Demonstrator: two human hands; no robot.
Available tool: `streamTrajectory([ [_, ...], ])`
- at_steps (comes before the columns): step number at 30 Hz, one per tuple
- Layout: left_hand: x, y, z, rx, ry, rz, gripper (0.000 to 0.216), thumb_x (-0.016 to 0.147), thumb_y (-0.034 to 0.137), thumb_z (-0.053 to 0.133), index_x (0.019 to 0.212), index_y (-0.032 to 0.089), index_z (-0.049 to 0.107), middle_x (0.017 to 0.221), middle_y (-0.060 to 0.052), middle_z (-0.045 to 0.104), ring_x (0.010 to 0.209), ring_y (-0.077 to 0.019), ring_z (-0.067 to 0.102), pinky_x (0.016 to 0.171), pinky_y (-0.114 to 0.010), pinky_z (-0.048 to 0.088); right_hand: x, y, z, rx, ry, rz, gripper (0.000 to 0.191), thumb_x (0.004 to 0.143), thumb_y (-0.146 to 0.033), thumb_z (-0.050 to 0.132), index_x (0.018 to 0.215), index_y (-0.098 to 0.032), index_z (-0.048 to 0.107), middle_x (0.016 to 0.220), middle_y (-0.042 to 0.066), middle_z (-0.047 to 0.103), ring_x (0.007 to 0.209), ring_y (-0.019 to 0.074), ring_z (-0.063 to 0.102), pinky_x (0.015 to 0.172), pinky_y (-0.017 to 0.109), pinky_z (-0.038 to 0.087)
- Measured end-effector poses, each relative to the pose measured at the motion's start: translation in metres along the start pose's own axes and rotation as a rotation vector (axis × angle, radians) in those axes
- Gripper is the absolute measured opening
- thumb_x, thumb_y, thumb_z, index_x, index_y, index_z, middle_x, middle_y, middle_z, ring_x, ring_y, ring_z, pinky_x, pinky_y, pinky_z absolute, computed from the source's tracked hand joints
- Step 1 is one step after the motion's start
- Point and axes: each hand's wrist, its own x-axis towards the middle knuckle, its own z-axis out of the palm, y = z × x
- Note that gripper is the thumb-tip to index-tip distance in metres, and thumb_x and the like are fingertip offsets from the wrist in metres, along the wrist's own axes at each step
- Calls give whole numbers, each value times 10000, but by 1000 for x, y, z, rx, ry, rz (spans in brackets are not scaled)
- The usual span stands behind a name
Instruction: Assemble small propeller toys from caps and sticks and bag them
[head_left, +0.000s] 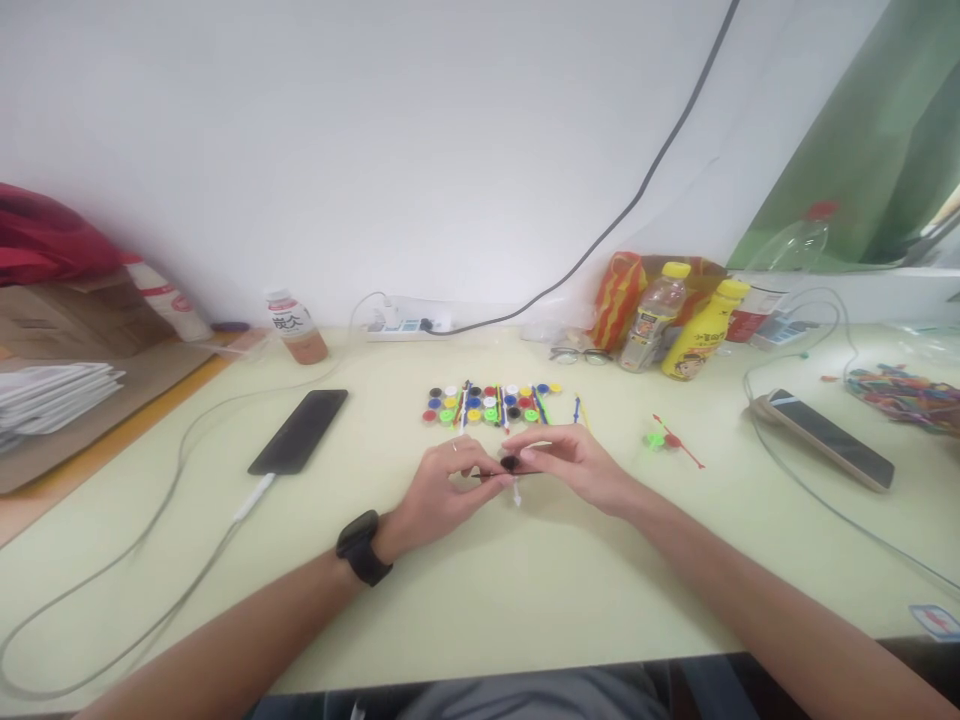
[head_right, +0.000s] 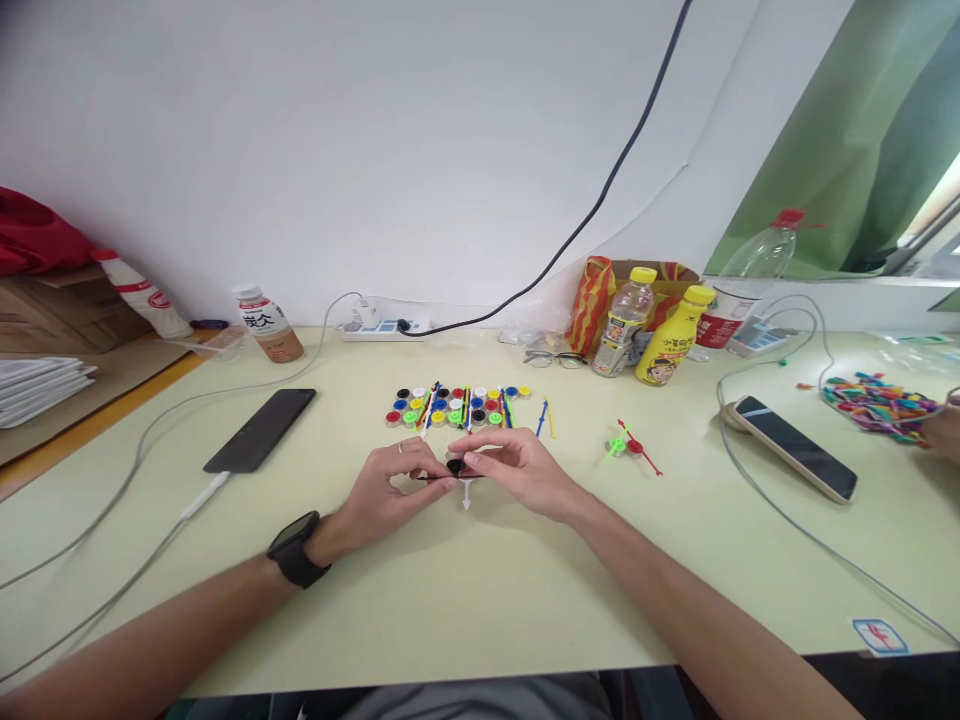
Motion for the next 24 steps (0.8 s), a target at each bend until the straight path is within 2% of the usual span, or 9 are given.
streamTrajectory([
  [7,-1,-2,1,19,61,51,113,910,326,761,856,227,771,739,-29,709,699,-165,609,647,-309,487,-1,0,-2,-82,-21,-24,320,889,-459,754,1100,-222,803,1092,89,749,1042,236,701,974,416,582],
  [14,0,-5,2,22,55,100,27,898,255,775,891,229,770,756,-23,715,726,-166,623,665,-305,502,-1,2,-2,-105,-36,-30,306,909,-432,736,1129,-227,793,1094,88,742,1051,238,696,957,404,579],
  [24,-3,-8,2,65,70,132,44,882,228,784,904,230,746,808,-28,702,769,-171,628,689,-305,511,-1,3,-2,-109,-53,-28,276,937,-397,710,1144,-227,777,1126,91,735,1073,243,697,959,408,579],
])
